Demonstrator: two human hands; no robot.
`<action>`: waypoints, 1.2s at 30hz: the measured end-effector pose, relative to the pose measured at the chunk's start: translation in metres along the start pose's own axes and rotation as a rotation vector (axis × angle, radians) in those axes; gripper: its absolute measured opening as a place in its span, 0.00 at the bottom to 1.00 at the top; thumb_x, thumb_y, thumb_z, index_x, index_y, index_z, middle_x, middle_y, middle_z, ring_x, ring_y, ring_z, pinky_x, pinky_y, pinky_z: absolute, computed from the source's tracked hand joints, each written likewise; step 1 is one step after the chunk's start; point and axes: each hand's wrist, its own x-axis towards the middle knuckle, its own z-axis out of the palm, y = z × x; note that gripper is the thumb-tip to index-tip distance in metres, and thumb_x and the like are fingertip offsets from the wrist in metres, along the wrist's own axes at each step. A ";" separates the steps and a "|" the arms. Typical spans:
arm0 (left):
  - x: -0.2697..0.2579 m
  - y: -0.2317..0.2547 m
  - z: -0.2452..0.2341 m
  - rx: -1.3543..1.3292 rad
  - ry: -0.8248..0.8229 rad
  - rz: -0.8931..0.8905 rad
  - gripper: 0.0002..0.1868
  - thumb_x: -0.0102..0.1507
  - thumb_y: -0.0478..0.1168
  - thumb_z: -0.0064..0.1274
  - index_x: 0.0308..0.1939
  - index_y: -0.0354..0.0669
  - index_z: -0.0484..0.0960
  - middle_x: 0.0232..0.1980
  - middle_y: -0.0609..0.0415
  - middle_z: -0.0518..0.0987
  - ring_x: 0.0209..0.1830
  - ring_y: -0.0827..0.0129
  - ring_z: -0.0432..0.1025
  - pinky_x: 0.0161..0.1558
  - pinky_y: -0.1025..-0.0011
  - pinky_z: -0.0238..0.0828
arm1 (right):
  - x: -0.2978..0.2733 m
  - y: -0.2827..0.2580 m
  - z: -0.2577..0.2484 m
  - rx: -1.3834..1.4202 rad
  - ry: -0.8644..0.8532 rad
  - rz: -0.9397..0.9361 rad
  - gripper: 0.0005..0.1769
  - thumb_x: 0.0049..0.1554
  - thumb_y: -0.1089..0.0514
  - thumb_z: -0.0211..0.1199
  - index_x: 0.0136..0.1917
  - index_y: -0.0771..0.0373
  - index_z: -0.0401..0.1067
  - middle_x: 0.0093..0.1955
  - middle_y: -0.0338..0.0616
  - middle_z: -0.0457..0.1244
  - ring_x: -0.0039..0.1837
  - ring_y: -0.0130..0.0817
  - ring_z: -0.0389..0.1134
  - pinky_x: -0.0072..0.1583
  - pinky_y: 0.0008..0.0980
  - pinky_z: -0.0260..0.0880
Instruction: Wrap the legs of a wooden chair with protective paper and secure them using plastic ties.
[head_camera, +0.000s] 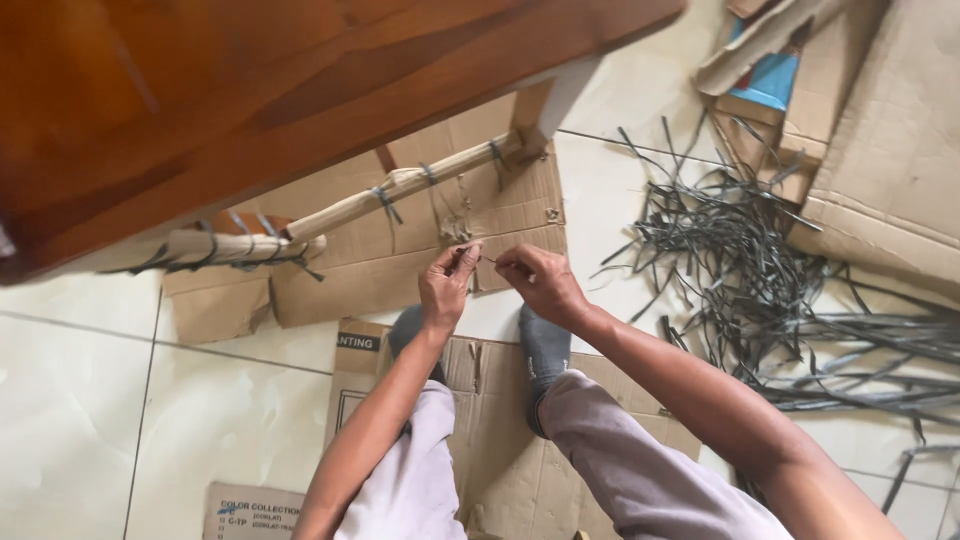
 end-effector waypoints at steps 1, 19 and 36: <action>0.000 0.000 -0.008 -0.004 0.021 0.000 0.07 0.67 0.45 0.61 0.46 0.53 0.90 0.36 0.58 0.85 0.36 0.79 0.74 0.43 0.72 0.78 | 0.002 -0.002 0.007 0.006 -0.018 -0.010 0.07 0.56 0.64 0.67 0.48 0.57 0.78 0.42 0.44 0.71 0.44 0.44 0.75 0.46 0.35 0.75; 0.102 -0.019 -0.198 0.828 0.250 0.675 0.18 0.68 0.30 0.41 0.62 0.42 0.73 0.50 0.42 0.78 0.53 0.44 0.74 0.60 0.51 0.69 | 0.055 -0.034 0.166 0.531 -0.204 0.744 0.10 0.58 0.57 0.66 0.45 0.67 0.73 0.31 0.48 0.66 0.30 0.30 0.66 0.33 0.27 0.69; 0.167 -0.068 -0.200 1.210 0.074 0.429 0.10 0.62 0.39 0.45 0.28 0.50 0.80 0.24 0.49 0.81 0.30 0.49 0.81 0.34 0.56 0.77 | 0.120 0.069 0.278 0.882 -0.085 0.831 0.23 0.56 0.64 0.67 0.64 0.69 0.68 0.51 0.54 0.67 0.49 0.44 0.71 0.57 0.44 0.74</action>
